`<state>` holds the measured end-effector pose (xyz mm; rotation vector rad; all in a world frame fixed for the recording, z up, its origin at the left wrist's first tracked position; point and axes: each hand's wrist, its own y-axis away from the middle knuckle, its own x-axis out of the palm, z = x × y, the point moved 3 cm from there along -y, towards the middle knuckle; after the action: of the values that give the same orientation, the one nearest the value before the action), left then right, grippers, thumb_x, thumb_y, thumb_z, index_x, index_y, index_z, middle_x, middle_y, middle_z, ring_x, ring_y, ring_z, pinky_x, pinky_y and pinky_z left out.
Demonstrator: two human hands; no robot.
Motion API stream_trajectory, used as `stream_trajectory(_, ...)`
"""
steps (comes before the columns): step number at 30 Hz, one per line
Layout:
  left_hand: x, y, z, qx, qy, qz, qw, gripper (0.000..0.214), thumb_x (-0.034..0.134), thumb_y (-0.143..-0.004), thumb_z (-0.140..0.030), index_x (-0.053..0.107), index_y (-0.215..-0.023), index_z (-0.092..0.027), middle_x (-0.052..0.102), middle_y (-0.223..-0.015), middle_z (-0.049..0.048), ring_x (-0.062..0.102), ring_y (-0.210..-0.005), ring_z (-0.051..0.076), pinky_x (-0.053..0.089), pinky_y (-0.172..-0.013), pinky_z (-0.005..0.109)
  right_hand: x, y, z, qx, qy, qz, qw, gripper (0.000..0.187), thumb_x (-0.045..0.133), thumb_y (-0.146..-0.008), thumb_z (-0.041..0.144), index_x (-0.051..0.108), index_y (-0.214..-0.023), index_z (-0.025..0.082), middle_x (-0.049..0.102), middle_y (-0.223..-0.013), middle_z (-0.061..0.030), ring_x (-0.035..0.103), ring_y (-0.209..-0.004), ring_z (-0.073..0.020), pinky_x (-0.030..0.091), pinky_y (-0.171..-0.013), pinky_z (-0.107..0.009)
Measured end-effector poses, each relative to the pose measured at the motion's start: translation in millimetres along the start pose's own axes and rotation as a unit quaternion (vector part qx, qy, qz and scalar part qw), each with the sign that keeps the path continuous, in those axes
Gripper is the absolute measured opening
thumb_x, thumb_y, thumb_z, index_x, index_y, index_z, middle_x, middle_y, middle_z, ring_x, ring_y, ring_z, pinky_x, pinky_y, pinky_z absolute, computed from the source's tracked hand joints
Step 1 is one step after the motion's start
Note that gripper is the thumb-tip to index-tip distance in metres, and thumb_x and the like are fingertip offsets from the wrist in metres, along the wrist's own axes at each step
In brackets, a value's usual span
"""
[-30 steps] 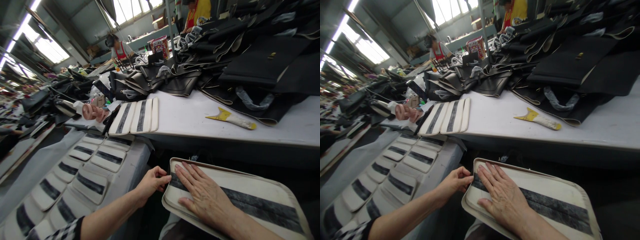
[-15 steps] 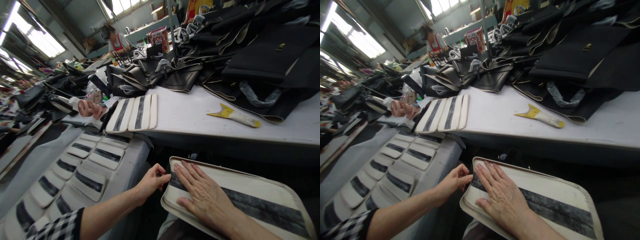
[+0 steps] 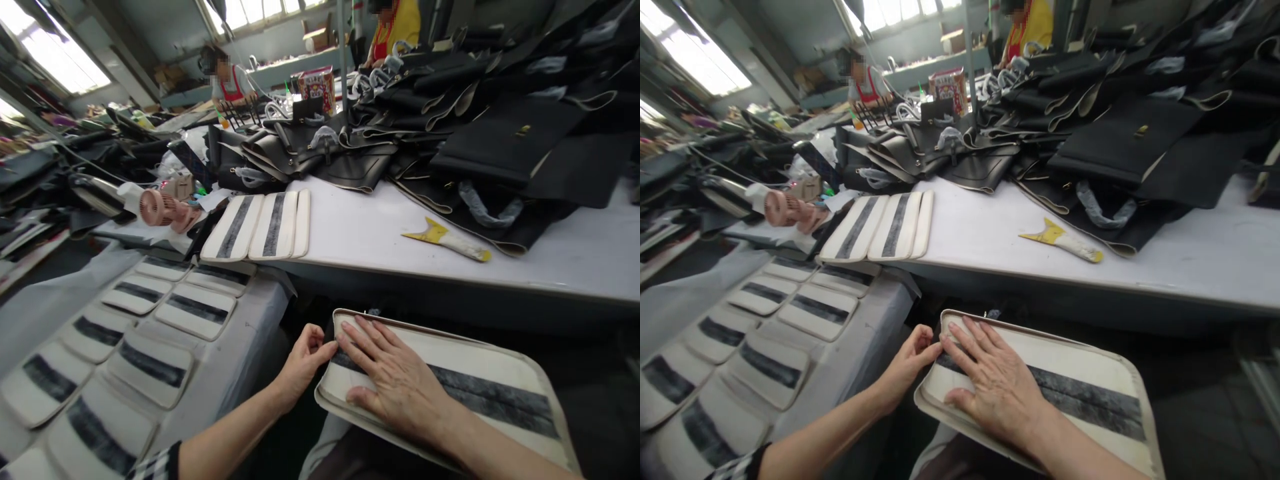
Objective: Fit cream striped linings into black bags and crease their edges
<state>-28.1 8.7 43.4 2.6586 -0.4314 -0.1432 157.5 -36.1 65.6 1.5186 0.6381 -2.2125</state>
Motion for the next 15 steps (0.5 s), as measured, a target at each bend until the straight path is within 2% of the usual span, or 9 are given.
stream_trajectory(2, -2.9, -0.9, 1.9, 0.030, -0.012, -0.005, 0.999, 0.051, 0.070, -0.082, -0.042, 0.047, -0.122, -0.021, 0.057, -0.100, 0.0019, 0.054, -0.089, 0.016, 0.044, -0.080, 0.027, -3.0, 0.8, 1.3, -0.004, -0.001, -0.001, 1.000, 0.078, 0.056, -0.091, 0.055, 0.024, -0.154, 0.023, 0.025, -0.159, -0.0035, 0.017, -0.147, -0.0273, 0.020, -0.119, -0.048)
stream_trajectory(3, -4.8, -2.0, 2.0, 0.053, -0.028, -0.004, 0.998, 0.063, 0.070, -0.082, -0.041, 0.041, -0.135, -0.023, 0.056, -0.115, 0.0054, 0.055, -0.100, 0.018, 0.044, -0.087, 0.030, -4.1, 1.2, 1.8, -0.005, -0.003, -0.002, 1.000, 0.078, 0.055, -0.091, 0.056, 0.024, -0.154, 0.023, 0.026, -0.159, -0.0041, 0.017, -0.147, -0.0278, 0.021, -0.118, -0.048)
stream_trajectory(6, -9.4, -6.5, 1.0, 0.125, -0.084, 0.020, 0.988, 0.079, 0.069, -0.083, -0.038, 0.027, -0.150, -0.028, 0.038, -0.150, 0.0089, 0.042, -0.132, 0.024, 0.032, -0.111, 0.037, -5.4, 2.1, 2.7, -0.007, -0.011, -0.003, 1.000, 0.080, 0.053, -0.091, 0.060, 0.023, -0.155, 0.023, 0.027, -0.158, -0.0054, 0.018, -0.147, -0.0287, 0.022, -0.118, -0.049)
stream_trajectory(9, -11.1, -11.4, 2.9, 0.156, -0.116, 0.058, 0.979, 0.079, 0.067, -0.085, -0.039, 0.025, -0.152, -0.029, 0.026, -0.159, 0.0067, 0.027, -0.144, 0.027, 0.021, -0.120, 0.042, -5.5, 3.3, 2.1, -0.006, -0.022, 0.004, 1.000, 0.082, 0.049, -0.091, 0.065, 0.021, -0.155, 0.023, 0.023, -0.159, -0.0053, 0.016, -0.147, -0.0285, 0.020, -0.119, -0.049)
stream_trajectory(12, -11.6, -14.0, 5.2, 0.177, -0.132, 0.069, 0.973, 0.075, 0.064, -0.088, -0.039, 0.026, -0.152, -0.030, 0.025, -0.160, 0.0032, 0.023, -0.147, 0.025, 0.018, -0.122, 0.042, -5.9, 4.0, 0.5, -0.006, -0.036, 0.013, 0.999, 0.083, 0.045, -0.091, 0.068, 0.019, -0.156, 0.024, 0.019, -0.160, -0.0032, 0.014, -0.148, -0.0280, 0.018, -0.120, -0.048)
stream_trajectory(15, -11.3, -14.3, 5.3, 0.192, -0.142, 0.073, 0.968, 0.074, 0.063, -0.089, -0.039, 0.026, -0.152, -0.032, 0.025, -0.160, 0.0008, 0.021, -0.148, 0.023, 0.014, -0.123, 0.041, -7.3, 3.9, -1.3, -0.014, -0.064, 0.019, 0.998, 0.094, 0.046, -0.084, 0.077, 0.017, -0.156, 0.024, 0.019, -0.160, -0.0044, 0.014, -0.148, -0.0299, 0.017, -0.120, -0.050)
